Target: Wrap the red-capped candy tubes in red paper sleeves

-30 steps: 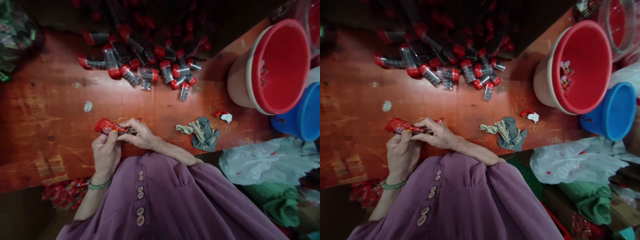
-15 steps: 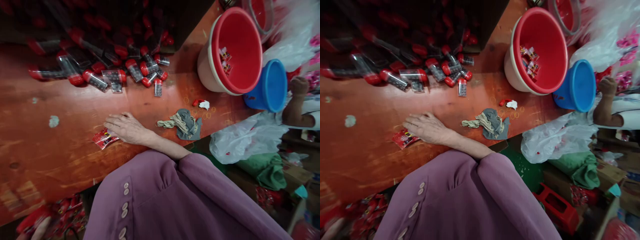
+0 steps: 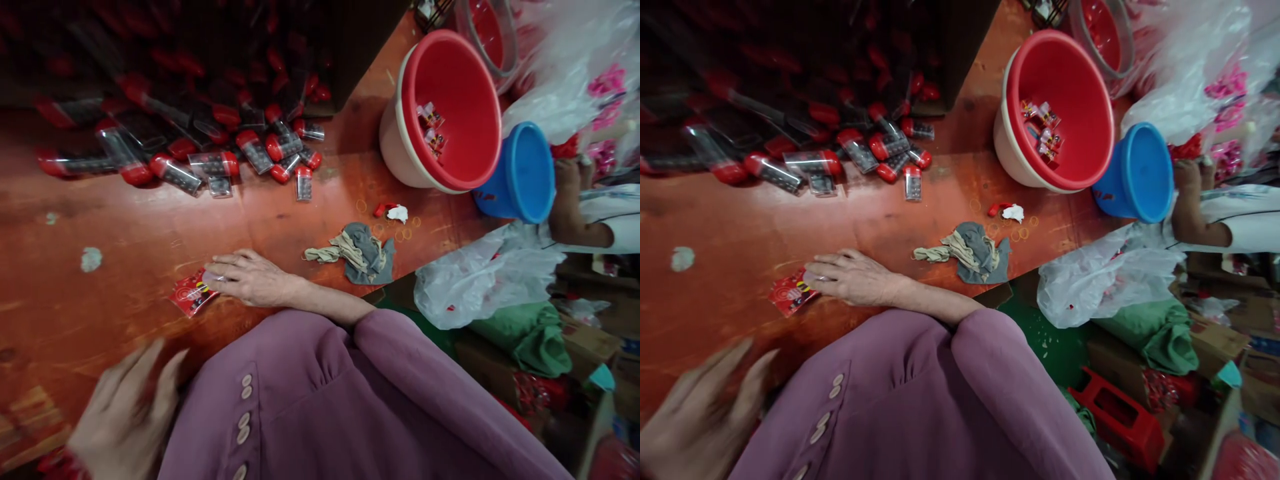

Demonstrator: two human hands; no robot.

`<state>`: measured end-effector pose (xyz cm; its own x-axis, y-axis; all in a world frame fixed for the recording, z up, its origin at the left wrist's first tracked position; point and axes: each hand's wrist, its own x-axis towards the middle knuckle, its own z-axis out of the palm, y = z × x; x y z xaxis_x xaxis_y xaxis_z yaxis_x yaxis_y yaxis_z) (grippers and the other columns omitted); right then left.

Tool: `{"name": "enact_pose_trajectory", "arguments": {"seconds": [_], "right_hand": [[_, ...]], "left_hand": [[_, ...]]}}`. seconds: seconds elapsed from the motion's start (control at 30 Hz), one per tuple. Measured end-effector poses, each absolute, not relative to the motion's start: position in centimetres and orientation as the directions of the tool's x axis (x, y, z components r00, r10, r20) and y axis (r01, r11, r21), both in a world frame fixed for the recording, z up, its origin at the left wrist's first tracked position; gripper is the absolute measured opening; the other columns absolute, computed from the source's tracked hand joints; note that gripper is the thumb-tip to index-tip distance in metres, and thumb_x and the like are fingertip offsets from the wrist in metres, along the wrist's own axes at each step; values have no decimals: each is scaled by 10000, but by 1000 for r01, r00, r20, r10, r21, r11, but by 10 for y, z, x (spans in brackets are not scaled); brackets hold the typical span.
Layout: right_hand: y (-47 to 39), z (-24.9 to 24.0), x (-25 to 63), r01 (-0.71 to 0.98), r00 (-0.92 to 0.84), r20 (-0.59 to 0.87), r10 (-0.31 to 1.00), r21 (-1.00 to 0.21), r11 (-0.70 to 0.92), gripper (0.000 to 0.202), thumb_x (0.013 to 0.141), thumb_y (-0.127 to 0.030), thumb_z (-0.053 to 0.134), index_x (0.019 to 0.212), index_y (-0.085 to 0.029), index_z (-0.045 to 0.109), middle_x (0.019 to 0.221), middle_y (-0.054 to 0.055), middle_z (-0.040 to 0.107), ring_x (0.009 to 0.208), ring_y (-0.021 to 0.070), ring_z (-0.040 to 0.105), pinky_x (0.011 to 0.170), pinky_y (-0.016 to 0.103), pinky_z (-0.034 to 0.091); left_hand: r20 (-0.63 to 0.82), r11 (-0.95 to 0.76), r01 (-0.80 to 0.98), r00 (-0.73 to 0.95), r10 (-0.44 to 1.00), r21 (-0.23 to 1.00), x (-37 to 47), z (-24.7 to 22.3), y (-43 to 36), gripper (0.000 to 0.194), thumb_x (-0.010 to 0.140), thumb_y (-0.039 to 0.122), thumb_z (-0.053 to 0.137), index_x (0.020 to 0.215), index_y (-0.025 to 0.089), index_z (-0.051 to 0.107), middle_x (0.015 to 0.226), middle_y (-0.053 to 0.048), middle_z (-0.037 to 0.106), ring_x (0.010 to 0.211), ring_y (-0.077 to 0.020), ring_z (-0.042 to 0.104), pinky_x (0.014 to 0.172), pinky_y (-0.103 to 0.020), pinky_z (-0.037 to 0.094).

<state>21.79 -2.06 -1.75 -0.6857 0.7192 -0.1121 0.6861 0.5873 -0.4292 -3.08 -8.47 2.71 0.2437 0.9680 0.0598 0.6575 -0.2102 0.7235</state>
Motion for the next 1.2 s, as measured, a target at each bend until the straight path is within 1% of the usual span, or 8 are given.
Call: {"name": "enact_pose_trajectory", "arguments": {"seconds": [0.17, 0.43, 0.5, 0.6, 0.73, 0.83, 1.07, 1.2], "right_hand": [[-18, -28, 214, 698, -666, -92, 740, -426, 576, 386, 990, -151, 437, 1352, -183, 565, 1497, 97, 518, 1431, 262, 405, 1107, 446, 370], [-15, -16, 222, 736, -520, 38, 853, -487, 470, 312, 994, -348, 503, 1193, -167, 663, 1426, 149, 563, 1363, 276, 457, 1072, 453, 392], [-10, -5, 239, 778, -382, 83, 920, -508, 369, 324, 987, -379, 509, 1189, -177, 661, 1343, 151, 611, 1260, 275, 524, 1006, 456, 442], [3, 7, 277, 859, -29, 168, 985, -500, 110, 255, 982, -327, 507, 1106, -179, 673, 1136, 133, 665, 1064, 253, 583, 958, 458, 471], [23, 6, 325, 863, 378, 196, 905, -428, -268, 306, 902, -448, 610, 1071, -193, 629, 1065, 119, 637, 1041, 292, 576, 958, 520, 470], [35, -8, 342, 787, 522, 100, 847, -440, -433, 437, 823, -528, 679, 1069, -186, 564, 1078, 137, 648, 1016, 303, 600, 924, 524, 493], [39, -24, 331, 734, 462, -19, 886, -553, -395, 436, 822, -255, 628, 1231, -190, 492, 1111, 116, 675, 1028, 272, 632, 947, 505, 495], [27, -20, 322, 591, 315, -47, 948, -771, -235, 391, 876, -335, 559, 1243, -201, 540, 1093, 86, 656, 930, 208, 633, 845, 419, 554]], "left_hand": [[285, -538, 645, 462, 840, 543, 8, -30, -41, 862, 800, 164, 744, 1513, 406, 324, 1544, -34, 446, 1332, -339, 538, 1053, -541, 515], [414, -619, 674, 469, 780, 402, 5, -43, -26, 393, 806, 93, 697, 1164, 255, 698, 1397, -139, 598, 1325, -342, 529, 1026, -491, 488], [441, -591, 727, 429, 788, 349, 3, -44, -25, 289, 810, 114, 699, 1052, 269, 731, 1188, -116, 704, 1088, -277, 648, 874, -407, 522], [393, -566, 758, 436, 810, 326, 4, -43, -22, 230, 849, 170, 679, 1056, 263, 722, 888, -70, 705, 755, -179, 619, 655, -291, 472], [330, -600, 730, 507, 796, 327, 7, -32, -21, 261, 888, 240, 658, 1145, 203, 680, 874, -76, 683, 729, -172, 590, 671, -274, 479], [313, -606, 724, 522, 794, 330, 10, -23, -21, 267, 909, 222, 618, 1168, 174, 665, 892, -89, 682, 755, -180, 598, 712, -281, 494], [387, -535, 760, 397, 832, 369, 16, -18, -12, 79, 888, 186, 628, 901, 188, 706, 826, -59, 712, 707, -172, 596, 667, -289, 477], [351, -489, 761, 359, 865, 426, 21, -21, -7, 101, 895, 189, 608, 879, 191, 708, 823, -62, 723, 735, -181, 615, 719, -307, 492]]}}
